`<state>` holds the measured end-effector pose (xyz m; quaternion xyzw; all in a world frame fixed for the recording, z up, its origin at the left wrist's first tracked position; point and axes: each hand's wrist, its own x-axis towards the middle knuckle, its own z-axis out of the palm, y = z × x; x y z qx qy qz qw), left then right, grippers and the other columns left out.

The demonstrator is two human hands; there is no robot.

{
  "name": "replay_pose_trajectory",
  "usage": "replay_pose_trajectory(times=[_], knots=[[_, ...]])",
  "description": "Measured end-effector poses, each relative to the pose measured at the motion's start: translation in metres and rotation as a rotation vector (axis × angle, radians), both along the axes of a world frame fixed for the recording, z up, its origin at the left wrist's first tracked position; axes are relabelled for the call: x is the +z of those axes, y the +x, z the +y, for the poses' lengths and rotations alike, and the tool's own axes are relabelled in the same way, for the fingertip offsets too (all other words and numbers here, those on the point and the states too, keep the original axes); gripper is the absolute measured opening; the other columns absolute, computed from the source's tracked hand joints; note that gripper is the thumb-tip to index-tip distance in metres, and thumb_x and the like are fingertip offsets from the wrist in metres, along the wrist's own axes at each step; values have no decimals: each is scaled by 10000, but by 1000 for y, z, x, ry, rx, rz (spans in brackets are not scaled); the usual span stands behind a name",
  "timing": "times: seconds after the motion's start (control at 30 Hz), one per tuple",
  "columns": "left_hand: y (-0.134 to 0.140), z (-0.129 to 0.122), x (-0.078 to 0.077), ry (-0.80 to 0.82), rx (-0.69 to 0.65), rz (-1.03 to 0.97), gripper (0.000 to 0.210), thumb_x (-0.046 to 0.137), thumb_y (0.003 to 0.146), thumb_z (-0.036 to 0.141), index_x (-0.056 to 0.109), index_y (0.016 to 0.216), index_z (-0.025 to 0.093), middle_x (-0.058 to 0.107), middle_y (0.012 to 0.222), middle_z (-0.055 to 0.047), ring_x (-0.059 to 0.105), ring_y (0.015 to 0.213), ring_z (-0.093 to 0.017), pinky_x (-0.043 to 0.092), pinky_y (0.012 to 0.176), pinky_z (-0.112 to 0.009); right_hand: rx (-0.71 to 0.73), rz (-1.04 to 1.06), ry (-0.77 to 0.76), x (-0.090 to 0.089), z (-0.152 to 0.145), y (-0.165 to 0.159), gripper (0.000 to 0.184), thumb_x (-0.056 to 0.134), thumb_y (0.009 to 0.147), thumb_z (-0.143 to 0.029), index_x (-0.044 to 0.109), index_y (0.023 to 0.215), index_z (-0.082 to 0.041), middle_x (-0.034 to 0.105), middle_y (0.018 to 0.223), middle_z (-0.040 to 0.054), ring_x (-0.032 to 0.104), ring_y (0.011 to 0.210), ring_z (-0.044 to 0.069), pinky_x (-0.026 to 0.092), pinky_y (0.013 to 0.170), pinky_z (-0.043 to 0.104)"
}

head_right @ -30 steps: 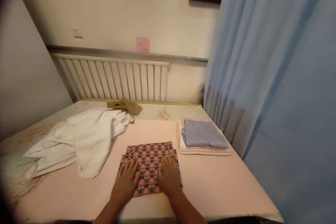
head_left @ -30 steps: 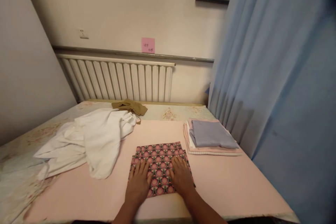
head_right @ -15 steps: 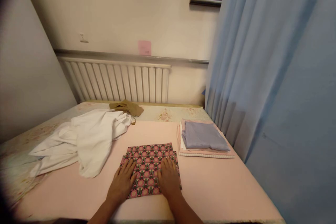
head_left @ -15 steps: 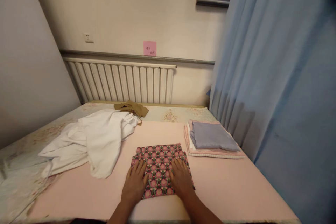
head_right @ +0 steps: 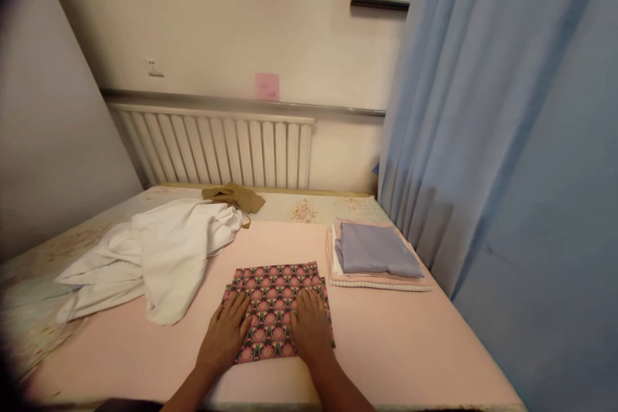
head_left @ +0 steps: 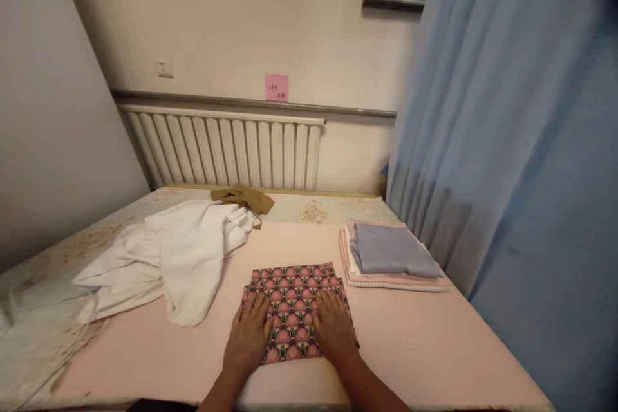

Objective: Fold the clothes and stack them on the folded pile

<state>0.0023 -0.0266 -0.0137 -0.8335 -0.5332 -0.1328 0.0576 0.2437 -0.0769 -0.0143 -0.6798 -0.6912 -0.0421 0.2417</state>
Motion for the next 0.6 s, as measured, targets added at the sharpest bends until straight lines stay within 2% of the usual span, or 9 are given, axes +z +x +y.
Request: replay_pose_trajectory(times=[0.6], knots=[[-2,3,-6,41,-20,-17,500,338,960,425,473,1398,227,439,1486,-42,328,1400,-262,284,1101,-470,-12,9,91,-13,6,2,390,499,918,-328,599,1275,-205,562,1366,58,449,1304,245,277,1128,400]])
